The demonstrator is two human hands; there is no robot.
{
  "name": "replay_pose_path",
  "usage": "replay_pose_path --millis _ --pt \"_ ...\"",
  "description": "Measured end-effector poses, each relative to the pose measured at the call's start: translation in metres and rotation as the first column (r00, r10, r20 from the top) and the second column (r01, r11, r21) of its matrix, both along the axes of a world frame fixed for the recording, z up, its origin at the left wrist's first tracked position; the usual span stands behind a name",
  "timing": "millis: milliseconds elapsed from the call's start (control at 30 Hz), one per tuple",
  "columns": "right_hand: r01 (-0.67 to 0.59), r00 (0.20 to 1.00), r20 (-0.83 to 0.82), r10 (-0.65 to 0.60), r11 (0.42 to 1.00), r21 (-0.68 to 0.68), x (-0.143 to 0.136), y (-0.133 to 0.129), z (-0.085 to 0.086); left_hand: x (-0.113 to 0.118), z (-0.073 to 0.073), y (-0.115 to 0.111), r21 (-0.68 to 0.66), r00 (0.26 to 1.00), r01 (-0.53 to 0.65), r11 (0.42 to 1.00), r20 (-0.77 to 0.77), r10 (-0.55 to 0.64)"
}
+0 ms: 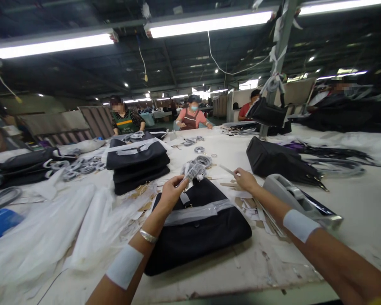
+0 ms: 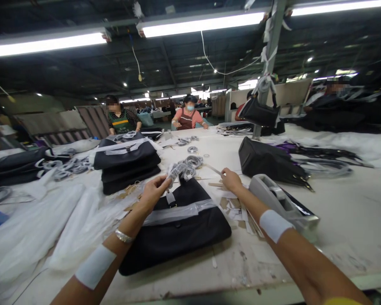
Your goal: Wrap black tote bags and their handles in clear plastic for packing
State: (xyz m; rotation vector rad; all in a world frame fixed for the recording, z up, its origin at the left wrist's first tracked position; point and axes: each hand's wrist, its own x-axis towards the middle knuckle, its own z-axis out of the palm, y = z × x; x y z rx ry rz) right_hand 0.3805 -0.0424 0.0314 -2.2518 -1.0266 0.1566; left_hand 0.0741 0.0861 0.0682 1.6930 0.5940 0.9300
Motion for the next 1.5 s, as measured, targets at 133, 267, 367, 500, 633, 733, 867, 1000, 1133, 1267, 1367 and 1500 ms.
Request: replay_pose_path --millis 133,267,367,500,633,733,867,1000,1133,1267,1367,1500 --pt "-0.148 0.971 -0.146 0.187 0.959 0.243 -0.038 -0.012 0.008 0.0 0.005 0.003 -0.062 1.0 0.01 0.998 -0.017 -0.012" --pt "-0.215 0.88 -0.303 0.367 0.875 0.434 -0.082 -0.019 0.014 -0.001 0.011 0.018 -0.131 0.998 0.047 0.99 -0.043 -0.053" --pt "-0.171 0.741 -0.473 0.476 0.816 0.552 -0.108 -0.016 0.019 -0.005 0.02 0.029 -0.143 0.995 0.073 0.987 -0.055 -0.081" --pt "-0.199 0.72 -0.47 0.511 0.801 0.565 -0.13 0.0 0.023 -0.014 0.035 0.035 -0.104 0.99 0.094 0.99 -0.095 -0.104" --pt "-0.182 0.732 -0.449 0.512 0.783 0.595 -0.148 0.022 0.025 -0.021 0.049 0.03 -0.04 0.983 0.108 0.993 -0.147 -0.112" --pt "-0.13 0.712 -0.481 0.511 0.769 0.626 -0.163 0.039 0.024 -0.024 0.056 0.022 0.007 0.977 0.13 0.991 -0.173 -0.127" --pt "-0.084 0.66 -0.516 0.546 0.736 0.672 -0.179 0.057 0.021 -0.025 0.056 0.016 0.059 0.963 0.169 0.984 -0.221 -0.152" --pt "-0.075 0.605 -0.528 0.597 0.702 0.708 -0.187 0.067 0.014 -0.028 0.048 0.02 0.105 0.951 0.209 0.972 -0.254 -0.177" --pt "-0.041 0.561 -0.546 0.623 0.679 0.733 -0.19 0.069 0.002 -0.029 0.038 0.023 0.186 0.935 0.217 0.958 -0.323 -0.149" --pt "0.019 0.53 -0.587 0.612 0.684 0.729 -0.193 0.068 -0.01 -0.03 0.034 0.015 0.327 0.918 0.191 0.926 -0.394 -0.05" --pt "0.035 0.502 -0.605 0.619 0.684 0.729 -0.193 0.062 -0.017 -0.029 0.034 0.009 0.42 0.923 0.15 0.895 -0.384 0.026" --pt "0.064 0.489 -0.601 0.632 0.662 0.747 -0.192 0.057 -0.023 -0.028 0.033 0.006 0.459 0.927 0.114 0.881 -0.367 0.072"
